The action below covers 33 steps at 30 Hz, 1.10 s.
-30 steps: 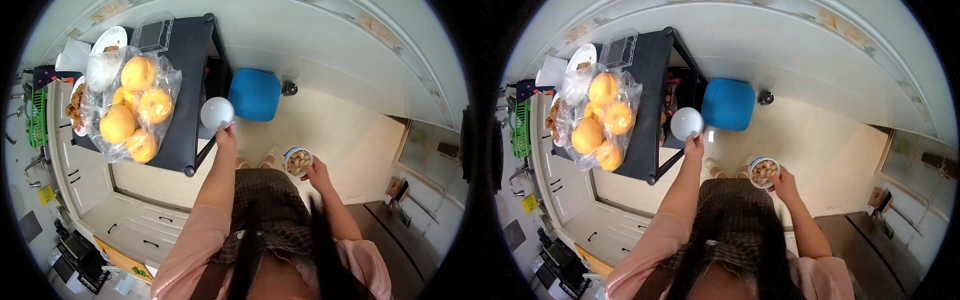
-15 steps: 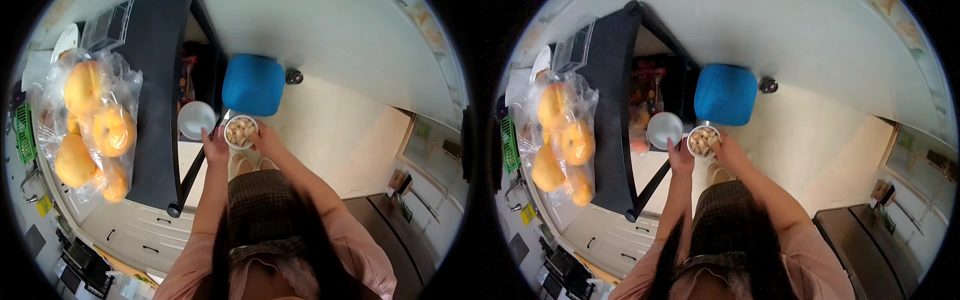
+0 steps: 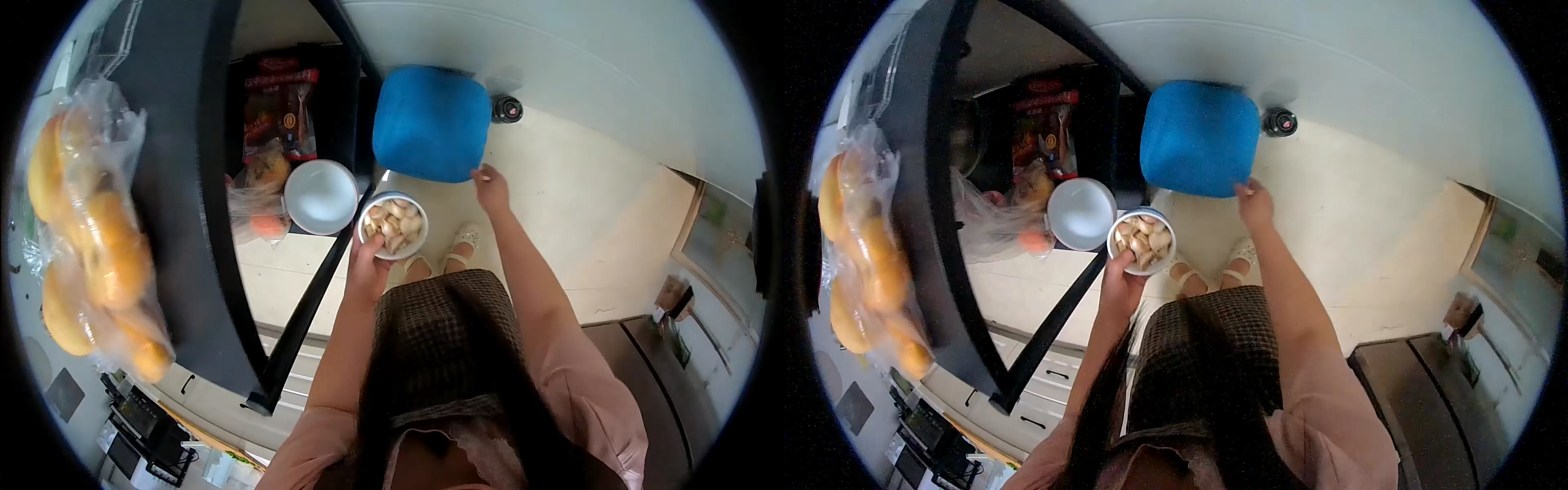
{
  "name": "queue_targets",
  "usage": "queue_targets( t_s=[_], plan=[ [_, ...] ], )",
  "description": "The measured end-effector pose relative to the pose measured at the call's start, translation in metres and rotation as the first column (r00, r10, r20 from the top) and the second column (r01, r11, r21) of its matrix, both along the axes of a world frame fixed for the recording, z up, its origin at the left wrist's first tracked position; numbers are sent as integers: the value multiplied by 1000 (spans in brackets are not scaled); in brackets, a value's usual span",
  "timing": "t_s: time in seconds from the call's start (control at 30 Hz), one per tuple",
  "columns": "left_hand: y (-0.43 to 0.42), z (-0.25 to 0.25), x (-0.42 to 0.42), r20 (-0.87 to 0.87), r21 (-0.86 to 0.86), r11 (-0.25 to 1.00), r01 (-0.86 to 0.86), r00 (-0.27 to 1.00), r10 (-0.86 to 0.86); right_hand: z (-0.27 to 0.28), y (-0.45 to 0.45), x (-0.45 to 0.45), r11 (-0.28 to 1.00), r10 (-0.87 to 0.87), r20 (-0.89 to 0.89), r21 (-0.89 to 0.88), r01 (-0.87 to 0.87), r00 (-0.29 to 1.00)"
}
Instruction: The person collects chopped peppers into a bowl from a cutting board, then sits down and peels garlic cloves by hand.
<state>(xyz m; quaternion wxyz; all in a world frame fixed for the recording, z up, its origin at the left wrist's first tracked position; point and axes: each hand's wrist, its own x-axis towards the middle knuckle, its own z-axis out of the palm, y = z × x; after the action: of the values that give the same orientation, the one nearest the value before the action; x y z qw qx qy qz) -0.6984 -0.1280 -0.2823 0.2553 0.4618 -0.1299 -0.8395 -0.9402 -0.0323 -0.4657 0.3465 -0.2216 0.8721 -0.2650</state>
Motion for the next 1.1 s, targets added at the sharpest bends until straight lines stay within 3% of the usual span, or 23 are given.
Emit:
queue_targets(
  t_s=[0.03, 0.1, 0.13, 0.2, 0.3, 0.33, 0.43, 0.53, 0.57, 0.6, 0.63, 0.7, 0.77, 0.83, 0.87, 0.9, 0.97, 1.03, 1.1],
  plan=[
    [7, -7, 6, 14, -6, 1000, 5, 1000, -5, -45, 13, -5, 998, -7, -290, 62, 26, 957],
    [20, -24, 18, -25, 101, 995, 23, 999, -20, -135, 23, -8, 961, -266, -277, 4, 278, 923],
    [25, -26, 19, 43, 122, 992, 44, 998, -50, -122, 11, -5, 961, -267, -259, 2, 277, 928],
    [35, -29, 26, 80, 101, 991, 87, 992, -96, -87, -3, -13, 981, -170, -7, 97, 170, 985],
    [46, -37, 34, 150, 151, 981, 124, 978, -146, -97, 15, -22, 987, -153, -76, 42, 156, 985],
    [47, -37, 36, 155, 184, 971, 150, 971, -179, -89, 29, -26, 957, -289, 107, 26, 288, 951],
    [57, -47, 46, 110, 195, 975, 110, 985, -133, -70, 74, -29, 904, -404, 236, -49, 426, 884],
    [53, -32, 45, 156, 213, 968, 134, 973, -170, -67, 161, -32, 877, -477, 90, 110, 467, 875],
    [53, -28, 47, 170, 214, 966, 147, 968, -185, -55, 185, -30, 804, -572, 29, 220, 553, 820],
    [52, -24, 48, 169, 213, 966, 147, 968, -185, -79, 240, -36, 811, -499, -52, 324, 487, 865],
    [51, -20, 49, 161, 221, 964, 145, 970, -183, -71, 266, -32, 693, -693, 36, 304, 653, 720],
    [50, -15, 52, 149, 236, 961, 141, 972, -180, -57, 303, -28, 664, -715, 20, 332, 669, 699],
    [49, -8, 54, 117, 272, 958, 86, 986, -122, -98, 382, -32, 573, -819, 219, 262, 776, 531],
    [44, 1, 54, 121, 268, 955, 125, 979, -162, -59, 359, -26, 638, -764, 341, 267, 722, 548],
    [42, 8, 57, 144, 270, 950, 157, 969, -201, -53, 349, -20, 524, -843, 342, 352, 776, 415],
    [41, 8, 62, 144, 270, 951, 150, 970, -194, -49, 334, -14, 530, -840, 342, 351, 772, 422],
    [46, 9, 67, 147, 164, 961, 224, 957, -248, -11, 289, 0, 682, -726, 402, 524, 510, 558],
    [38, 21, 63, 87, 136, 967, 217, 969, -230, 13, 272, 13, 899, -319, 513, 429, 84, 797],
    [34, 38, 57, 30, 211, 973, 94, 994, -103, 49, 267, 13, 892, -215, 709, 423, -161, 672]
  ],
)
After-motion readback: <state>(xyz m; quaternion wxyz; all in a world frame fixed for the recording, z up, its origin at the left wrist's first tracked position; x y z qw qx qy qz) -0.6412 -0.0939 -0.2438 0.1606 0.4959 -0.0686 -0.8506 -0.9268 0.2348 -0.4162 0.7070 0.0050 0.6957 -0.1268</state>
